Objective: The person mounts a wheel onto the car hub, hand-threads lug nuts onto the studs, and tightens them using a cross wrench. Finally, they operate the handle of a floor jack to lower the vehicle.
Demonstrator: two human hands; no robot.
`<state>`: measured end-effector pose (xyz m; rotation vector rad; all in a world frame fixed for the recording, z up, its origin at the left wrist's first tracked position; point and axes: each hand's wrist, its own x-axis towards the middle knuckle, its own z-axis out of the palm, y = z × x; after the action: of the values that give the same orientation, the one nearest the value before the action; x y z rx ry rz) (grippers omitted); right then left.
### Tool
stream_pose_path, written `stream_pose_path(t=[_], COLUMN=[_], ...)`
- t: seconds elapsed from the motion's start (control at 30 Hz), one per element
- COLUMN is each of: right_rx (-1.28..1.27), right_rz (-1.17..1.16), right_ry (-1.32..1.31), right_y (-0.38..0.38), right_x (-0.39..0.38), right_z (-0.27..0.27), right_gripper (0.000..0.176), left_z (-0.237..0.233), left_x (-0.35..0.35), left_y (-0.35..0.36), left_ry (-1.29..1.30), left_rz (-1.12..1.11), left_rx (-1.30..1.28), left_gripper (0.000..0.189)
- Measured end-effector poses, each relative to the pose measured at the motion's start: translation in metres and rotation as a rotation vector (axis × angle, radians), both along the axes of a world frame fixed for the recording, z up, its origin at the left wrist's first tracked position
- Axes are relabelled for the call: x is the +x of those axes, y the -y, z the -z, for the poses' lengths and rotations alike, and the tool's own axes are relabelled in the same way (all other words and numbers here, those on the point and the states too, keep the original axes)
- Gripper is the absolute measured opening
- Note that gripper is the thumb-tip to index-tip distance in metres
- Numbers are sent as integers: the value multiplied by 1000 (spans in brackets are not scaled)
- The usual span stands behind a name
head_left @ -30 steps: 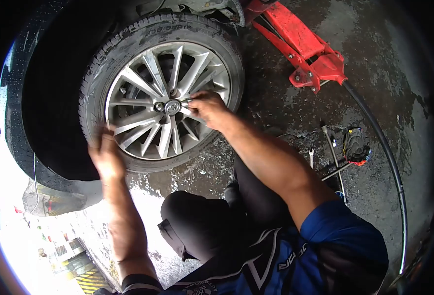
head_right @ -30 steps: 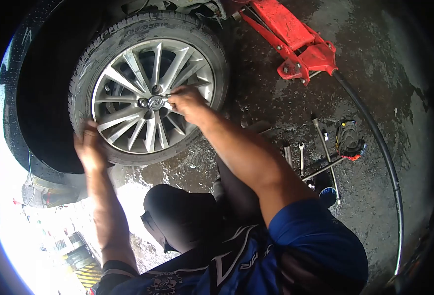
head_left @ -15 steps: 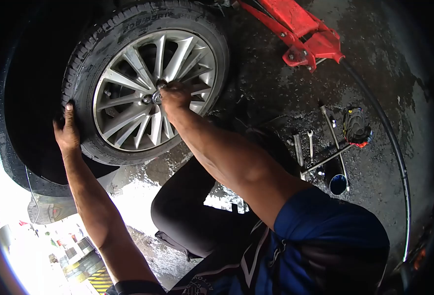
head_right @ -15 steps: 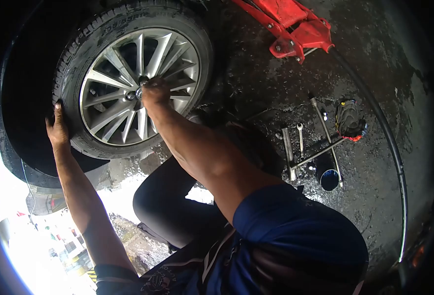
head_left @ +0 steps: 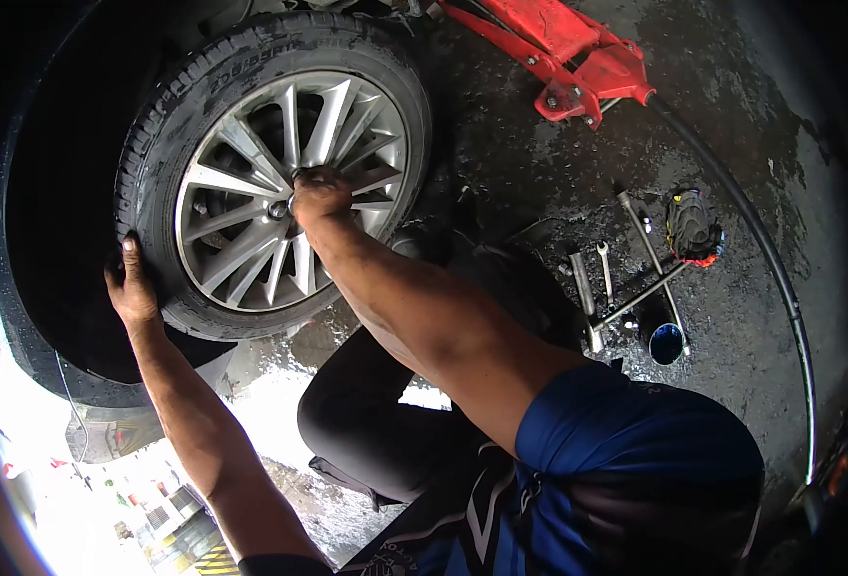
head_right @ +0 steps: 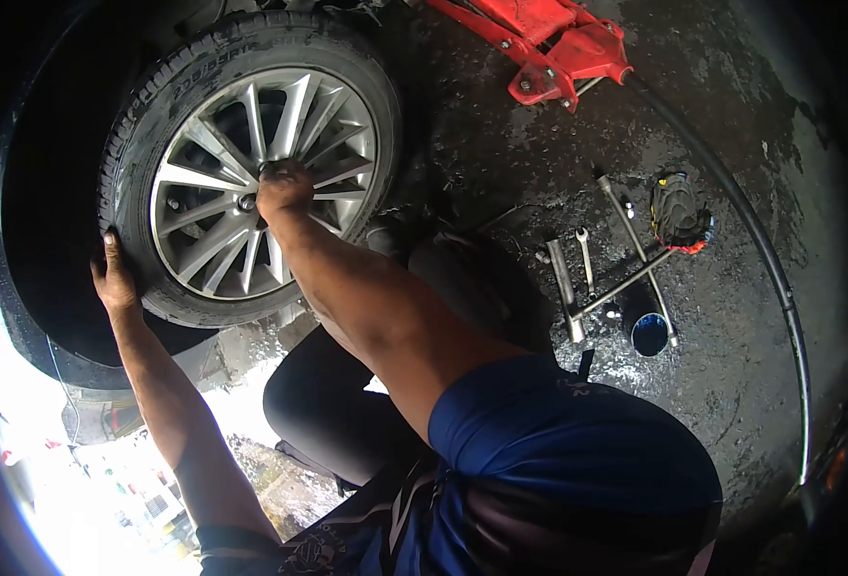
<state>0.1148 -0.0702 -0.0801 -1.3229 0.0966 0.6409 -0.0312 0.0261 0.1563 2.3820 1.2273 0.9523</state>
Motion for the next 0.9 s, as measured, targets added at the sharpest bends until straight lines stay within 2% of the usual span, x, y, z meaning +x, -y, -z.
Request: stream_pose_path(t=[0.03,0.1,0.13,0.2,0.33,0.4,0.47,0.5,0.53,0.57,0.7,0.73,0.8,0.83,0.9], right_rx=[-2,354,353,123,22,191,201,176,150,153,82,80,-80,-108,-109], right_rz=[2,242,244,101,145,193,84,199,315,200,4,8,-196,-125,-131], right_ry=[-6,-265,-264,-64,-29,-254,-296,-291,-285,-363,-464,-462,-152,-70,-23], right_y=[-1,-6,-5,-5,-23,-41,-50,-51,-47,-32,-33,-17,26,26,24], right_x=[0,-3,-2,-1,-13,-20,-17,-17,-18,-13,-12,-5,4,0,1], right_z=[1,3,2,4,17,28,39,34,23,11,14,4,-23,-23,-19], right_gripper=[9,17,17,14,14,20,27,17,18,24,42,42,46,49,49], left_z=[1,2,3,4,3,3,6,5,4,4,6,6,5,5,4], left_x=[0,-2,-2,-5,-5,-4,-6,-5,-7,-8,-12,-12,-12,-12,-12], left_y=[0,-1,-3,-6,-7,-5,-6,-5,-6,-8,-16,-17,-16,-16,-17], left_ry=[11,20,16,15,37,34,75,74,75,83,107,109,112,110,102], left_rz=[-15,-30,-18,-7,35,35,36,39,42,58,69,72,45,48,42], left_rx=[-23,-47,-44,-42,-70,-66,-65,-81,-97,-121,-162,-165,-163,-152,-147], left_gripper=[92,92,91,91,90,89,88,87,88,89,89,89,88,87,87])
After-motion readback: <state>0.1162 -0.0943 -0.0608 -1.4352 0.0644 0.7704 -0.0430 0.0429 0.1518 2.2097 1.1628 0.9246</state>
